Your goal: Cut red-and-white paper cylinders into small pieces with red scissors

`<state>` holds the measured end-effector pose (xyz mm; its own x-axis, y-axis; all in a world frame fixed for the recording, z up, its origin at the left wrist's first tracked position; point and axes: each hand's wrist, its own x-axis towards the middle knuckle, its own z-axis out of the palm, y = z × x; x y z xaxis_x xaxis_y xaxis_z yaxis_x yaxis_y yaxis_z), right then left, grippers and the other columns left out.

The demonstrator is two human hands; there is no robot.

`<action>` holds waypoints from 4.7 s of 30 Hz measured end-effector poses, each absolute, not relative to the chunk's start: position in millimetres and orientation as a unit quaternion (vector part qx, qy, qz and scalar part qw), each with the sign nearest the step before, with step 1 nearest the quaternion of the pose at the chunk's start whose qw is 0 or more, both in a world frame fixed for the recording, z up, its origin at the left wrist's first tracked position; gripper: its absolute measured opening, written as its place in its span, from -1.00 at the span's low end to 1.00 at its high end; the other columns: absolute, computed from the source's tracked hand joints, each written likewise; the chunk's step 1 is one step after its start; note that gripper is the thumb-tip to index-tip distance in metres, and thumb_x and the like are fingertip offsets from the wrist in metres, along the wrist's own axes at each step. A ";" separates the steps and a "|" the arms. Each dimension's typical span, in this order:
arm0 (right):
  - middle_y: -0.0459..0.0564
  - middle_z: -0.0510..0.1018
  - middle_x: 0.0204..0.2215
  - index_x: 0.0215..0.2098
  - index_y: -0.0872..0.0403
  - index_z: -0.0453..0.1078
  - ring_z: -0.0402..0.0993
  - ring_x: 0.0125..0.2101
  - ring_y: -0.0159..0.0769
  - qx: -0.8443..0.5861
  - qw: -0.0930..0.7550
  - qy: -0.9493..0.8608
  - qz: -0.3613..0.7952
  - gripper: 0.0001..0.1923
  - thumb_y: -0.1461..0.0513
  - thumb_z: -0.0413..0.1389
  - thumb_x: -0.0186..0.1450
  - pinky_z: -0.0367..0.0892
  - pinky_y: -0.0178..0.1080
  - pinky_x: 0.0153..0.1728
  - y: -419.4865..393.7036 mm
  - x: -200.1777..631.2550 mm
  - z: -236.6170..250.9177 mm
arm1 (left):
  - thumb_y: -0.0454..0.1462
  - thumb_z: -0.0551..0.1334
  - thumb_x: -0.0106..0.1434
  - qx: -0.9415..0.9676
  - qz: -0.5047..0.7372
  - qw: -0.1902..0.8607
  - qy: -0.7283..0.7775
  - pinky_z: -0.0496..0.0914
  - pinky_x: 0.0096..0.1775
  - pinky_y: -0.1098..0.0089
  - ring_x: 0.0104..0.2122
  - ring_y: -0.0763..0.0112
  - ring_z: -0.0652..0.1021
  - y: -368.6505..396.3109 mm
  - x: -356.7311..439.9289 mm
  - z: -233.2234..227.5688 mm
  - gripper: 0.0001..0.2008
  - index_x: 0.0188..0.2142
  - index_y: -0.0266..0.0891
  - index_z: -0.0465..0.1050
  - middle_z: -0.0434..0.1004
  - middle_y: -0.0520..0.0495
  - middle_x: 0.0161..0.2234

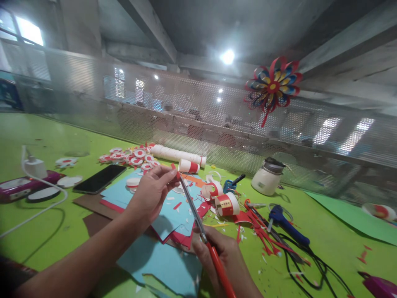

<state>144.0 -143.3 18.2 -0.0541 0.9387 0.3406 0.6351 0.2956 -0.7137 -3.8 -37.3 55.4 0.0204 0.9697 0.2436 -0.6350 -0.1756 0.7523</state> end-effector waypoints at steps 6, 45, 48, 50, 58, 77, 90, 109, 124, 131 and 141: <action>-0.17 0.19 -0.69 -0.46 0.10 0.39 0.09 -0.67 -0.42 -0.567 0.389 -0.709 0.155 -0.52 -0.09 -0.12 0.22 0.10 -0.37 -0.62 -141.4 145.7 14.6 | -0.34 0.28 -0.01 0.387 0.664 0.600 0.223 0.35 -0.35 0.42 -0.50 0.53 0.43 -38.3 -4.0 56.0 -0.86 -0.51 -0.32 0.31 0.37 0.04 -0.56; -0.18 0.08 -0.71 -0.26 0.15 0.43 0.04 -0.69 -0.46 -0.533 0.373 -0.706 0.279 -0.54 -0.05 -0.08 0.24 -0.01 -0.40 -0.70 -147.0 157.2 19.6 | -0.38 0.25 -0.02 0.490 0.586 0.610 0.209 0.32 -0.38 0.36 -0.53 0.47 0.43 -30.3 -25.7 64.1 -0.88 -0.60 -0.31 0.31 0.40 -0.04 -0.56; -0.19 0.08 -0.71 -0.26 0.14 0.42 0.01 -0.69 -0.46 -0.543 0.359 -0.706 0.279 -0.54 -0.04 -0.08 0.24 -0.05 -0.38 -0.70 -147.6 156.8 22.2 | -0.38 0.25 -0.03 0.495 0.584 0.608 0.210 0.31 -0.39 0.37 -0.53 0.48 0.42 -29.6 -26.4 64.3 -0.88 -0.60 -0.31 0.32 0.40 -0.04 -0.56; -0.18 0.11 -0.70 -0.28 0.14 0.43 0.02 -0.68 -0.46 -0.547 0.355 -0.708 0.270 -0.54 -0.05 -0.07 0.23 -0.06 -0.38 -0.68 -147.9 156.4 23.9 | -0.38 0.25 -0.03 0.497 0.582 0.609 0.208 0.31 -0.40 0.38 -0.54 0.49 0.42 -29.3 -26.9 64.3 -0.89 -0.61 -0.31 0.32 0.39 -0.04 -0.57; -0.21 0.05 -0.71 -0.31 0.13 0.44 -0.04 -0.68 -0.46 -0.559 0.348 -0.713 0.240 -0.55 -0.05 -0.06 0.22 -0.11 -0.36 -0.67 -148.9 156.0 26.0 | -0.39 0.25 -0.03 0.504 0.574 0.608 0.216 0.31 -0.39 0.39 -0.55 0.51 0.42 -29.4 -27.3 64.6 -0.88 -0.59 -0.32 0.30 0.38 0.00 -0.58; -0.14 0.23 -0.66 -0.41 0.12 0.41 0.14 -0.63 -0.42 -0.468 0.281 -0.790 0.279 -0.56 -0.07 -0.04 0.19 0.05 -0.38 -0.63 -146.0 156.1 21.8 | -0.38 0.24 0.00 0.456 0.613 0.594 0.254 0.33 -0.34 0.37 -0.52 0.47 0.46 -23.3 -26.0 61.3 -0.88 -0.56 -0.32 0.29 0.40 -0.01 -0.59; -0.11 0.38 -0.63 -0.38 0.11 0.42 0.28 -0.60 -0.36 -0.568 0.367 -0.711 0.192 -0.58 -0.03 -0.08 0.23 0.15 -0.35 -0.55 -138.0 157.9 26.9 | -0.29 0.25 0.03 0.473 0.591 0.595 0.270 0.30 -0.38 0.40 -0.49 0.41 0.51 -29.0 -21.4 60.7 -0.86 -0.49 -0.30 0.29 0.46 -0.04 -0.55; -0.12 0.30 -0.65 -0.37 0.12 0.36 0.23 -0.62 -0.40 -0.548 0.357 -0.699 0.289 -0.55 -0.03 -0.17 0.31 0.12 -0.35 -0.58 -141.3 158.2 29.2 | -0.29 0.26 0.01 0.504 0.566 0.599 0.258 0.23 -0.46 0.44 -0.53 0.49 0.42 -33.2 -13.1 55.4 -0.89 -0.52 -0.30 0.35 0.41 -0.01 -0.58; -0.13 0.31 -0.64 -0.53 0.09 0.24 0.23 -0.61 -0.42 -0.542 0.375 -0.699 0.276 -0.57 -0.01 -0.16 0.32 0.13 -0.36 -0.56 -143.1 158.1 29.1 | -0.34 0.26 0.02 0.526 0.537 0.606 0.261 0.27 -0.46 0.44 -0.50 0.44 0.48 -36.2 -9.6 56.0 -0.88 -0.51 -0.31 0.30 0.47 -0.06 -0.53; -0.09 0.36 -0.63 -0.59 0.08 0.20 0.30 -0.58 -0.38 -0.561 0.403 -0.685 0.232 -0.55 -0.03 -0.15 0.30 0.20 -0.34 -0.53 -141.0 158.8 33.8 | -0.41 0.28 -0.04 0.581 0.502 0.596 0.235 0.31 -0.40 0.39 -0.48 0.41 0.51 -39.5 -4.3 51.4 -0.89 -0.48 -0.32 0.37 0.49 -0.09 -0.51; -0.12 0.34 -0.64 -0.64 0.08 0.23 0.28 -0.59 -0.38 -0.552 0.433 -0.692 0.170 -0.59 0.05 -0.07 0.29 0.23 -0.34 -0.51 -139.9 156.7 33.5 | -0.34 0.30 -0.02 0.584 0.460 0.625 0.237 0.30 -0.43 0.44 -0.51 0.46 0.49 -43.8 -0.7 47.5 -0.88 -0.49 -0.34 0.38 0.49 -0.10 -0.53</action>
<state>156.7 -139.9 33.5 -0.0166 0.9109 0.4123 0.6166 0.3339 -0.7129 -0.7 -43.8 47.5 0.4655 0.8515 0.2415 -0.2986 -0.1058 0.9485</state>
